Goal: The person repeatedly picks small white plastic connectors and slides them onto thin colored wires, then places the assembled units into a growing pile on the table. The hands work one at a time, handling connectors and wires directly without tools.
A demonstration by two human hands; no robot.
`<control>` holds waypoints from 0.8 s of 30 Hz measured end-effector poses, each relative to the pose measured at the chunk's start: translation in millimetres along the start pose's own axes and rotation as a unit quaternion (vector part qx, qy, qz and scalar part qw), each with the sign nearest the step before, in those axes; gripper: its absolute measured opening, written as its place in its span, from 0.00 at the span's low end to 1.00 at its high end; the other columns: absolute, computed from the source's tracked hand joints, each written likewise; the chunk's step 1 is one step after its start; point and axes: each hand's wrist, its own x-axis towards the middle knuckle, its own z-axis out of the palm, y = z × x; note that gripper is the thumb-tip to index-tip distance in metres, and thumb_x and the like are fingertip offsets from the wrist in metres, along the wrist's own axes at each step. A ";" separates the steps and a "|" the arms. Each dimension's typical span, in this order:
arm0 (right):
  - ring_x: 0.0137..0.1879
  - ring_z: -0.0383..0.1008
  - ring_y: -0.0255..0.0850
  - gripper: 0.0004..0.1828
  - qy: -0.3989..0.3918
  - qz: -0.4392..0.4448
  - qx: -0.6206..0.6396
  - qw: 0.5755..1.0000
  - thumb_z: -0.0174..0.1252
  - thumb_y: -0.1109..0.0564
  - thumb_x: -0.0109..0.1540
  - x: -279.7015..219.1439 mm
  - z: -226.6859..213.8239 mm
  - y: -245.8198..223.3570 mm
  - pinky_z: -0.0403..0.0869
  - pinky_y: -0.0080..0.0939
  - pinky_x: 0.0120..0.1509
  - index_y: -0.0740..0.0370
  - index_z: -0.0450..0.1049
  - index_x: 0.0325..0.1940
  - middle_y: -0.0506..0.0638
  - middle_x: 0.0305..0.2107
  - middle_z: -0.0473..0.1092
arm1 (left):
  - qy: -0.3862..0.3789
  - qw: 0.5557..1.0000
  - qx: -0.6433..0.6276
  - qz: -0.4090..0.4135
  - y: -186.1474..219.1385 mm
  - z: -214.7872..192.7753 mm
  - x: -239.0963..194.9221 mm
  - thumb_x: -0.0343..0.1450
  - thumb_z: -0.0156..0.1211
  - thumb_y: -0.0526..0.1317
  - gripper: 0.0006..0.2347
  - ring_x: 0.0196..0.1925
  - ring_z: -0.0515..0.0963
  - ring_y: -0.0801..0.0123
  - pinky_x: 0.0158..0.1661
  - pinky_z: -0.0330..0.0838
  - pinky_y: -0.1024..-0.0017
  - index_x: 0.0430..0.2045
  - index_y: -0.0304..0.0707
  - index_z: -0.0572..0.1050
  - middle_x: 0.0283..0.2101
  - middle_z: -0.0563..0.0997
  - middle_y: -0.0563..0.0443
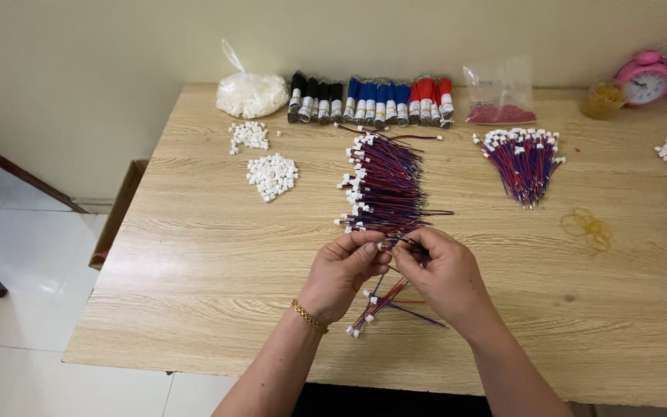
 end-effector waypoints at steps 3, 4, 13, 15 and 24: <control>0.29 0.69 0.39 0.05 -0.001 0.008 0.002 1.000 0.64 0.58 0.55 -1.4 -2.2 -6.0 0.71 0.39 0.33 0.62 0.78 0.31 0.55 0.19 0.70 | -0.002 1.000 0.007 0.005 0.6 0.5 -0.6 0.71 0.55 0.30 0.08 0.38 0.84 0.63 0.40 0.82 0.70 0.41 0.27 0.75 0.37 0.80 0.41; 0.29 0.69 0.38 0.05 0.000 0.019 0.009 1.000 0.64 0.57 0.55 -2.8 -3.1 -8.5 0.71 0.38 0.34 0.61 0.79 0.31 0.54 0.19 0.71 | -0.002 1.000 0.013 0.010 1.2 1.0 -1.3 0.71 0.55 0.30 0.08 0.38 0.84 0.62 0.40 0.82 0.70 0.41 0.26 0.75 0.37 0.80 0.41; 0.27 0.69 0.42 0.05 0.005 0.002 0.007 1.000 0.62 0.59 0.55 2.0 0.4 3.5 0.70 0.41 0.32 0.63 0.77 0.30 0.57 0.19 0.68 | -0.008 1.000 -0.030 -0.005 -0.8 1.6 0.0 0.71 0.55 0.30 0.08 0.37 0.84 0.61 0.39 0.81 0.70 0.41 0.26 0.75 0.36 0.80 0.40; 0.27 0.70 0.40 0.05 0.007 0.006 0.003 1.000 0.63 0.58 0.55 1.3 0.8 4.5 0.70 0.40 0.32 0.62 0.77 0.30 0.55 0.19 0.69 | -0.007 1.000 -0.030 -0.007 1.6 3.4 -1.1 0.71 0.55 0.30 0.08 0.37 0.84 0.61 0.39 0.82 0.69 0.42 0.25 0.75 0.35 0.80 0.40; 0.29 0.74 0.44 0.05 0.009 -0.015 -0.039 0.999 0.63 0.57 0.55 2.0 -0.4 2.7 0.73 0.41 0.36 0.60 0.77 0.30 0.56 0.20 0.71 | -0.003 0.997 0.069 0.026 0.3 0.4 2.1 0.71 0.55 0.30 0.08 0.37 0.83 0.64 0.41 0.81 0.68 0.41 0.25 0.76 0.35 0.81 0.42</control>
